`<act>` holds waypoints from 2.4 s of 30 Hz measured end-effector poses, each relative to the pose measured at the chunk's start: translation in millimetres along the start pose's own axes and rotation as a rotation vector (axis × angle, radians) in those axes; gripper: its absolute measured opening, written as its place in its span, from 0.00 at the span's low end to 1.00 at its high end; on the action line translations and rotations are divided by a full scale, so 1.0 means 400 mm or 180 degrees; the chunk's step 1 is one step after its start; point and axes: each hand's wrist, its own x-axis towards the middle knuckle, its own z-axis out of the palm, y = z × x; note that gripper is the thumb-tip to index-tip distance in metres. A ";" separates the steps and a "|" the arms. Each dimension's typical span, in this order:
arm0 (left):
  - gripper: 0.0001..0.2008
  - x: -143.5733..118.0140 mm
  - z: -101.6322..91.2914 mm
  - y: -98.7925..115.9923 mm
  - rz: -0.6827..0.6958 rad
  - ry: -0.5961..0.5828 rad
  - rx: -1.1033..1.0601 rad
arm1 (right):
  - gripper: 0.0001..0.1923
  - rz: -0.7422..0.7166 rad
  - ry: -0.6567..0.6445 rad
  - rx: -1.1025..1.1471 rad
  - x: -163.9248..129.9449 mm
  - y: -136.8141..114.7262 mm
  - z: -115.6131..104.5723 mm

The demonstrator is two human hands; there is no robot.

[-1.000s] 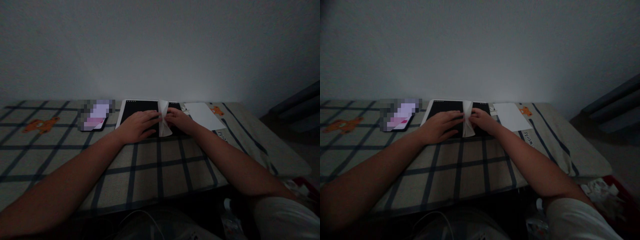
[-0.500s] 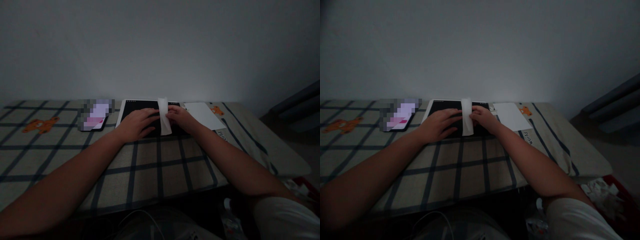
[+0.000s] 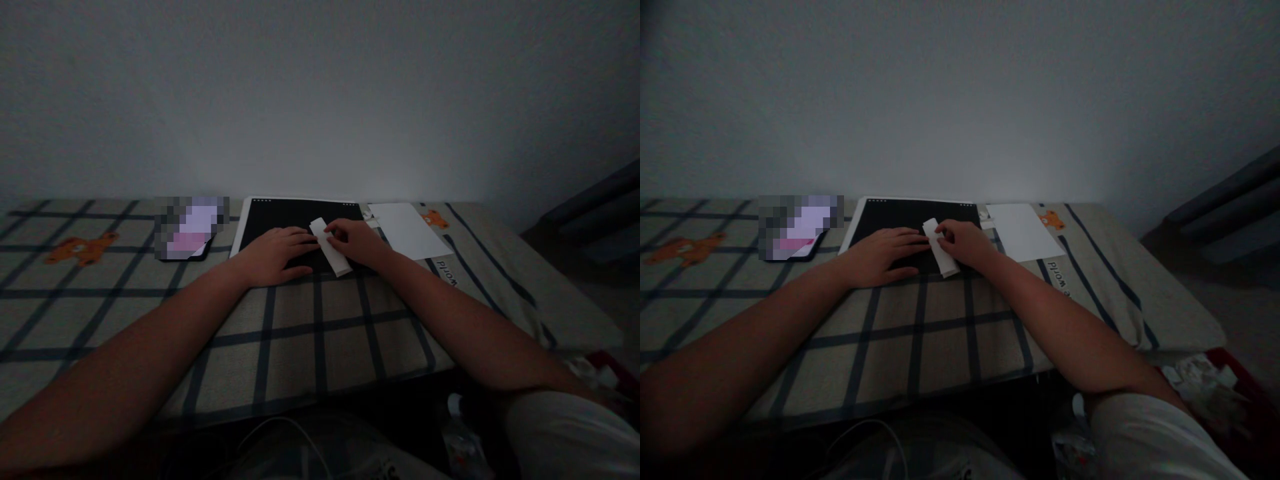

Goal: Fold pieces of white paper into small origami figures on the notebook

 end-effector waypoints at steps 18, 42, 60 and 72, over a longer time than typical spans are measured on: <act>0.33 -0.004 0.002 0.011 -0.0384 -0.0067 0.0222 | 0.15 -0.1112 -0.0425 -0.0372 0.002 0.044 -0.011; 0.36 0.000 -0.002 0.020 -0.0744 -0.0137 0.0447 | 0.19 -0.0832 -0.0378 -0.0321 0.006 0.031 0.013; 0.38 0.005 -0.004 0.024 -0.0797 -0.0288 0.0451 | 0.23 -0.0972 -0.0557 -0.0474 0.005 0.030 0.026; 0.37 0.006 -0.010 0.032 -0.0873 -0.0396 0.0435 | 0.25 -0.1050 -0.0728 -0.0596 0.011 0.033 0.024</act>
